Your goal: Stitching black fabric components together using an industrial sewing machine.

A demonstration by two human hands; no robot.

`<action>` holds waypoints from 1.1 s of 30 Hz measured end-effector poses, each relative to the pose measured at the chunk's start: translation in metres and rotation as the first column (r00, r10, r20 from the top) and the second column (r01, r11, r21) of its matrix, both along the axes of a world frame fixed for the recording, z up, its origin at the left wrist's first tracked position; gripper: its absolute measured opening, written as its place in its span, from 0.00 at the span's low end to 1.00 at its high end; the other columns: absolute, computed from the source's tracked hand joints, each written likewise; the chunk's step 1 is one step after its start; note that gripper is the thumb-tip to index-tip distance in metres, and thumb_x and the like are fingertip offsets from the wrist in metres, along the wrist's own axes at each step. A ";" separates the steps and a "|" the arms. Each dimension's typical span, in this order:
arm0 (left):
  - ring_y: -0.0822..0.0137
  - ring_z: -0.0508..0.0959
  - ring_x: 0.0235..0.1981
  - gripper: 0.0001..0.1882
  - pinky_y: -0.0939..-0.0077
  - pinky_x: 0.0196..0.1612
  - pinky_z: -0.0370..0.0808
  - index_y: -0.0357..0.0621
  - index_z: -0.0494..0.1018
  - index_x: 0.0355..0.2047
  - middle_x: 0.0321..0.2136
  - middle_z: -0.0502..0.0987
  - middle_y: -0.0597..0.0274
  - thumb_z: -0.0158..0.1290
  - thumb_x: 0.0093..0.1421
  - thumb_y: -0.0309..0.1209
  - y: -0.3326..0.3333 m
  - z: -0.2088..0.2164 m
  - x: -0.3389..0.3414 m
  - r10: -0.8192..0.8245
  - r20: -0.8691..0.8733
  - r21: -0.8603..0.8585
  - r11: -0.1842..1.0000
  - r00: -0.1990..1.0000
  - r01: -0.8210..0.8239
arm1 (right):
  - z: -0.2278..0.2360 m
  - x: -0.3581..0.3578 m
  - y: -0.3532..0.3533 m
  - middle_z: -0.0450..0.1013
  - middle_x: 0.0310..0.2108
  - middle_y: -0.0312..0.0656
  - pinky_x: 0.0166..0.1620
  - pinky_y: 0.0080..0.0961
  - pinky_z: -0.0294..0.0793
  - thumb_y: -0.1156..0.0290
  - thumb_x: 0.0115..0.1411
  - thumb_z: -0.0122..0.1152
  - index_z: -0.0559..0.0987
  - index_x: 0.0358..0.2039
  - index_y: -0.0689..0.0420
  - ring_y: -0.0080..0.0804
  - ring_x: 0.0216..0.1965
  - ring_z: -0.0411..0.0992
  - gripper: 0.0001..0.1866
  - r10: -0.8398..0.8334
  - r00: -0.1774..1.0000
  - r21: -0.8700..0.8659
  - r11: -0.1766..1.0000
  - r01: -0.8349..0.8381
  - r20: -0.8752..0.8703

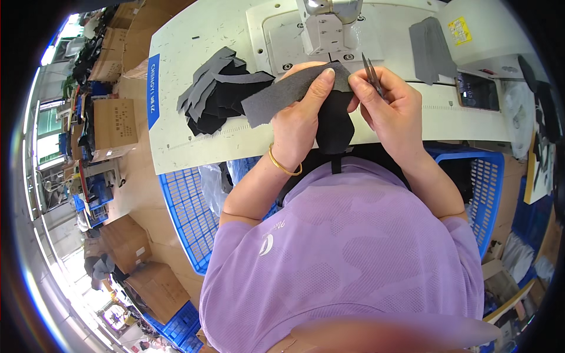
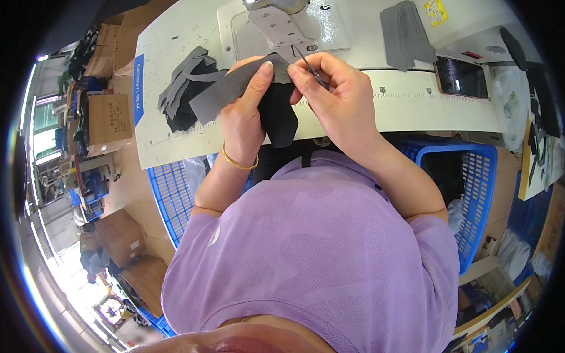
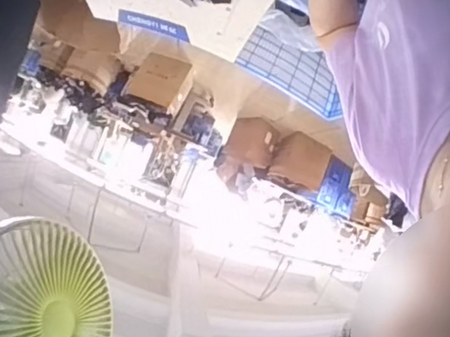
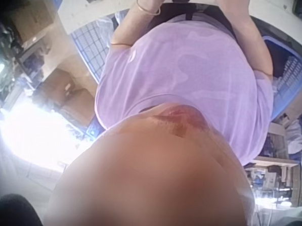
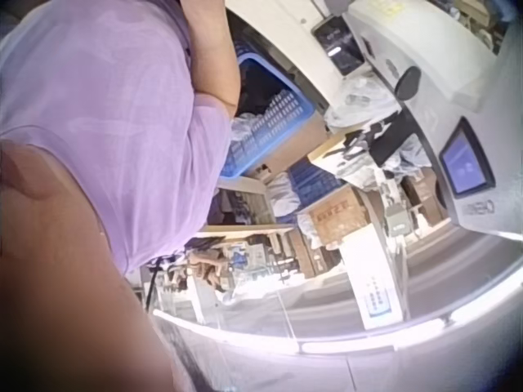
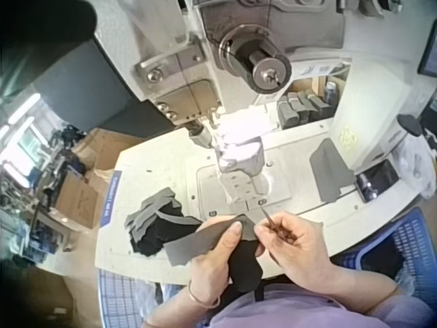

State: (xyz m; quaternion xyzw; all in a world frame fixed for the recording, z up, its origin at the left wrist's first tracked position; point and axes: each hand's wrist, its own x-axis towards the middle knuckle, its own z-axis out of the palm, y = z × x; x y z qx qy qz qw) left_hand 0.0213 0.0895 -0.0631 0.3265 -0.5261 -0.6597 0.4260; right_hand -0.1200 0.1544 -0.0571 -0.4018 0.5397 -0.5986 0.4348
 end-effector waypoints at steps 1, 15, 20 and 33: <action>0.74 0.77 0.27 0.12 0.83 0.29 0.74 0.35 0.72 0.41 0.29 0.78 0.61 0.53 0.66 0.33 0.001 0.000 0.000 0.008 -0.011 0.014 1.000 1.000 -0.008 | 0.000 0.001 0.000 0.75 0.20 0.34 0.23 0.12 0.60 0.66 0.64 0.61 0.78 0.34 0.61 0.10 0.20 0.66 0.10 0.000 1.000 0.000 1.000 0.000 0.002; 0.72 0.77 0.23 0.09 0.78 0.24 0.77 0.33 0.75 0.37 0.27 0.78 0.59 0.55 0.64 0.29 0.002 0.003 -0.008 0.129 -0.060 0.083 0.989 0.990 -0.123 | 0.002 0.009 -0.001 0.75 0.18 0.34 0.23 0.12 0.65 0.68 0.63 0.62 0.78 0.30 0.61 0.12 0.20 0.70 0.09 -0.132 0.977 -0.101 0.988 0.116 -0.170; 0.75 0.76 0.24 0.08 0.82 0.26 0.74 0.34 0.77 0.36 0.28 0.79 0.62 0.56 0.64 0.29 0.002 0.007 -0.007 0.143 -0.039 0.083 0.987 0.989 -0.140 | -0.002 0.007 0.001 0.75 0.19 0.34 0.20 0.12 0.59 0.66 0.66 0.58 0.78 0.31 0.62 0.10 0.17 0.63 0.11 -0.111 0.990 -0.109 0.989 0.102 -0.088; 0.77 0.75 0.24 0.08 0.84 0.24 0.71 0.33 0.77 0.35 0.28 0.79 0.63 0.56 0.64 0.28 0.000 0.003 -0.008 0.158 -0.026 0.130 0.980 0.987 -0.154 | -0.006 0.003 0.003 0.75 0.19 0.33 0.22 0.14 0.60 0.65 0.67 0.57 0.78 0.32 0.62 0.11 0.17 0.64 0.12 -0.061 0.972 -0.146 0.989 0.028 -0.229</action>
